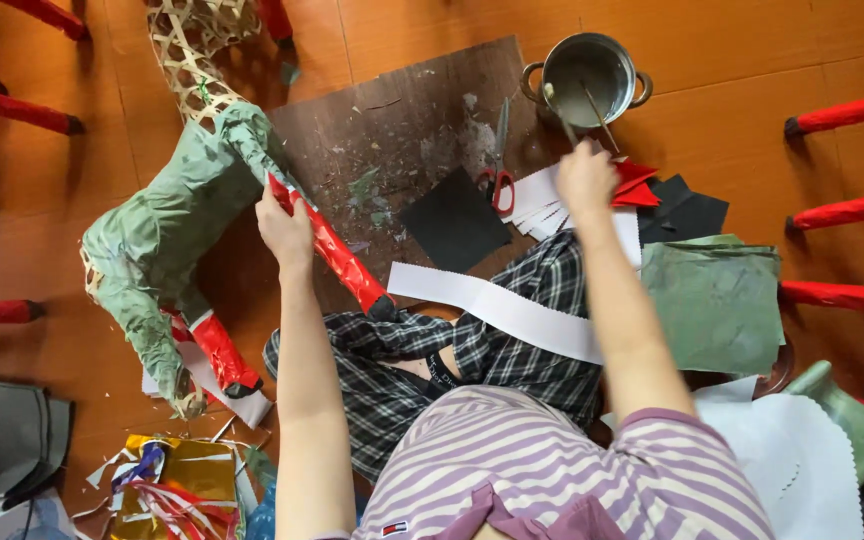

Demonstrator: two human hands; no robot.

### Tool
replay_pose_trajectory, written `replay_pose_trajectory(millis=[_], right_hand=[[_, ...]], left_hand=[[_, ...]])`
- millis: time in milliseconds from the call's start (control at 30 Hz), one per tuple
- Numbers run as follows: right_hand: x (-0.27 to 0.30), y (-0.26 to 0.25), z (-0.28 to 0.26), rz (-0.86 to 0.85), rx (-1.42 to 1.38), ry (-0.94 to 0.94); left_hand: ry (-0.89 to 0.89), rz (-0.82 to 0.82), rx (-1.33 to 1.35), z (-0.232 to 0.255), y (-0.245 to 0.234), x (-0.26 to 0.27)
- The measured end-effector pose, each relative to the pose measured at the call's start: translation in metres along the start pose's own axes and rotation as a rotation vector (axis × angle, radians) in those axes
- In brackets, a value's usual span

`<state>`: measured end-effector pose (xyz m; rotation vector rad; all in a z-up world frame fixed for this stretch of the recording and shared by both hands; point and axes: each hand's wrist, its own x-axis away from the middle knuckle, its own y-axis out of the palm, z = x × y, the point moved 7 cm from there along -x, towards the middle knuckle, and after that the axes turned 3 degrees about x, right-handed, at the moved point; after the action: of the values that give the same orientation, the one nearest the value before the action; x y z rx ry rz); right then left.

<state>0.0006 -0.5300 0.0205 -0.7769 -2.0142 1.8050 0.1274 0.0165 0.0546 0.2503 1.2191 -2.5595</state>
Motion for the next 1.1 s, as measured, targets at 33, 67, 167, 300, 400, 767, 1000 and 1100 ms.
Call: replay_pose_trajectory(millis=[33, 67, 167, 300, 400, 767, 1000, 1100], right_hand=[[0.005, 0.014, -0.006, 0.002, 0.001, 0.0], [0.011, 0.034, -0.007, -0.05, -0.124, 0.078], [0.025, 0.053, -0.016, -0.125, -0.374, 0.202], [0.017, 0.13, 0.006, -0.317, -1.014, 0.415], [0.028, 0.108, -0.01, -0.508, -1.241, 0.526], [0.024, 0.153, 0.0, -0.727, -1.439, 0.739], [0.033, 0.078, -0.071, -0.612, -1.333, 0.248], [0.068, 0.021, -0.155, -0.722, -1.24, 0.017]], left_hand=[[0.0, 0.001, 0.002, -0.01, 0.009, -0.001], [0.012, 0.014, 0.011, -0.019, 0.016, -0.003], [0.022, 0.054, 0.084, -0.017, 0.013, -0.002], [-0.01, 0.1, 0.229, -0.017, 0.007, -0.001], [0.008, 0.147, 0.243, -0.009, 0.005, 0.001], [-0.237, 0.241, 0.658, -0.011, 0.002, 0.01], [-0.41, 0.213, 1.209, -0.017, 0.0, 0.012], [-0.491, 0.208, 1.553, -0.09, 0.063, 0.013]])
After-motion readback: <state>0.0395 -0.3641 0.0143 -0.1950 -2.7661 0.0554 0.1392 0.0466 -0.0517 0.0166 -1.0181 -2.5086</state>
